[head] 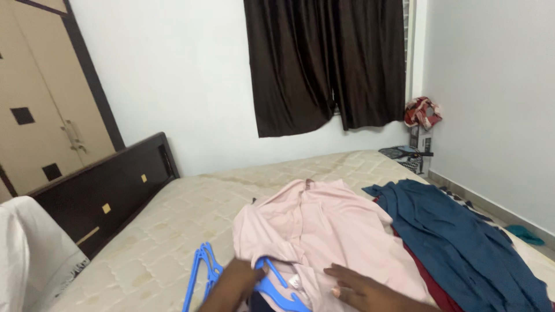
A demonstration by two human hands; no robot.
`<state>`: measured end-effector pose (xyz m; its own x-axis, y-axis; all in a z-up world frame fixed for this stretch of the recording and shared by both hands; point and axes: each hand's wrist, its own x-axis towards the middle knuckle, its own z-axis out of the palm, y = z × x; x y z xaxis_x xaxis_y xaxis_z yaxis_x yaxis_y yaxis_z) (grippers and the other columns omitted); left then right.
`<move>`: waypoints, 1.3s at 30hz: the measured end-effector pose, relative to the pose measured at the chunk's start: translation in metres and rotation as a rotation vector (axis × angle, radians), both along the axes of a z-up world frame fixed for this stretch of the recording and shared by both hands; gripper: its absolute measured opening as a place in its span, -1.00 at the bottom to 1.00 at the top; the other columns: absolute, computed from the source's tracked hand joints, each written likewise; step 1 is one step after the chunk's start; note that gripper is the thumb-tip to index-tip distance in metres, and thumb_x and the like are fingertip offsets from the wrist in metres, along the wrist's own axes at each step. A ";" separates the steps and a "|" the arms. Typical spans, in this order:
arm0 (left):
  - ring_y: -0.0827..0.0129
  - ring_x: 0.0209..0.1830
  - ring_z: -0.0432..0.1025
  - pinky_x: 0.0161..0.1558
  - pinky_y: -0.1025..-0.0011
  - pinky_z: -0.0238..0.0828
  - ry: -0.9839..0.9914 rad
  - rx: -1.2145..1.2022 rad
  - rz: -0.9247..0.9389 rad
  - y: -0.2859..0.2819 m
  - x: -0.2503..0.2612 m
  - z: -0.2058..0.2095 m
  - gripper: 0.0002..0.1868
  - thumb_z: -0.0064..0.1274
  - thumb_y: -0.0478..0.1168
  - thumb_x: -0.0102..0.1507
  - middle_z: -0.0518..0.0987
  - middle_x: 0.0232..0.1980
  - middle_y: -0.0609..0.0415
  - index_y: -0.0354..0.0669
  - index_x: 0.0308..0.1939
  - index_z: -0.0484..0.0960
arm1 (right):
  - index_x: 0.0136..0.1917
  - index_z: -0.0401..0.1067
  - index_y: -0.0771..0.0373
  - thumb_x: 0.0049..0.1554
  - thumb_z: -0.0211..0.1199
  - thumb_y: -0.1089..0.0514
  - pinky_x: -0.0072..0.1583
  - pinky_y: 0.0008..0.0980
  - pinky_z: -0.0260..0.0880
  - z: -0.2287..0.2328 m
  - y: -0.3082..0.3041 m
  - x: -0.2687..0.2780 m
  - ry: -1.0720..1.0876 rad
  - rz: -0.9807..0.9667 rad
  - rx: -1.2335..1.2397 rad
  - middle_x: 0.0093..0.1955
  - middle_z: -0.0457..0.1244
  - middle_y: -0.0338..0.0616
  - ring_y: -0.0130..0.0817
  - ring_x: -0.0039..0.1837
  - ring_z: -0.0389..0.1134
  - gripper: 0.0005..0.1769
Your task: The person takes a pink shirt from a pile on the bed, places it on a blue hanger, buttons it up, and hangs it in the wardrobe among other shirts.
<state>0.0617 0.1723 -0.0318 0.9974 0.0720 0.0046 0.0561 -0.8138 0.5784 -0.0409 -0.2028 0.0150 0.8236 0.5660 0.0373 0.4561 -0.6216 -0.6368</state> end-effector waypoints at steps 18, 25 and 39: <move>0.08 -0.14 0.60 -0.10 0.17 0.52 -0.477 0.977 -0.341 -0.116 -0.163 0.321 -0.84 0.22 -0.11 0.12 0.68 -0.19 -0.03 0.00 -0.26 0.77 | 0.66 -0.08 -0.15 0.06 0.24 -0.24 0.51 0.00 -0.08 0.208 -0.008 -0.013 -0.779 -0.348 -0.325 0.74 -0.27 -0.12 0.02 0.67 -0.16 -0.01; 0.14 -0.16 0.60 -0.10 0.20 0.52 -0.547 1.127 -0.392 -0.144 -0.193 0.353 -0.82 0.20 -0.09 0.22 0.67 -0.25 0.01 -0.10 -0.30 0.74 | 0.39 0.37 -0.04 0.15 0.17 -0.22 0.31 -0.14 0.37 0.235 -0.001 -0.035 -0.665 -0.360 -0.350 0.24 0.37 -0.15 -0.18 0.31 0.38 -0.42; 0.08 0.51 0.18 0.42 0.17 0.17 -0.772 0.188 -0.024 -0.075 -0.182 0.399 0.14 0.39 0.05 0.08 0.27 0.49 -0.14 -0.02 0.57 -0.02 | 0.12 0.49 -0.06 0.24 0.03 -0.10 0.09 -0.10 0.47 0.336 -0.033 -0.084 -0.836 -0.758 -0.170 -0.11 0.47 -0.15 -0.16 -0.05 0.50 -0.70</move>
<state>-0.1201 0.0973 0.3673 0.7086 -0.0199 0.7054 -0.3231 -0.8978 0.2993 -0.1253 -0.2363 0.3509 0.7085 -0.0159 0.7055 0.1685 -0.9670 -0.1911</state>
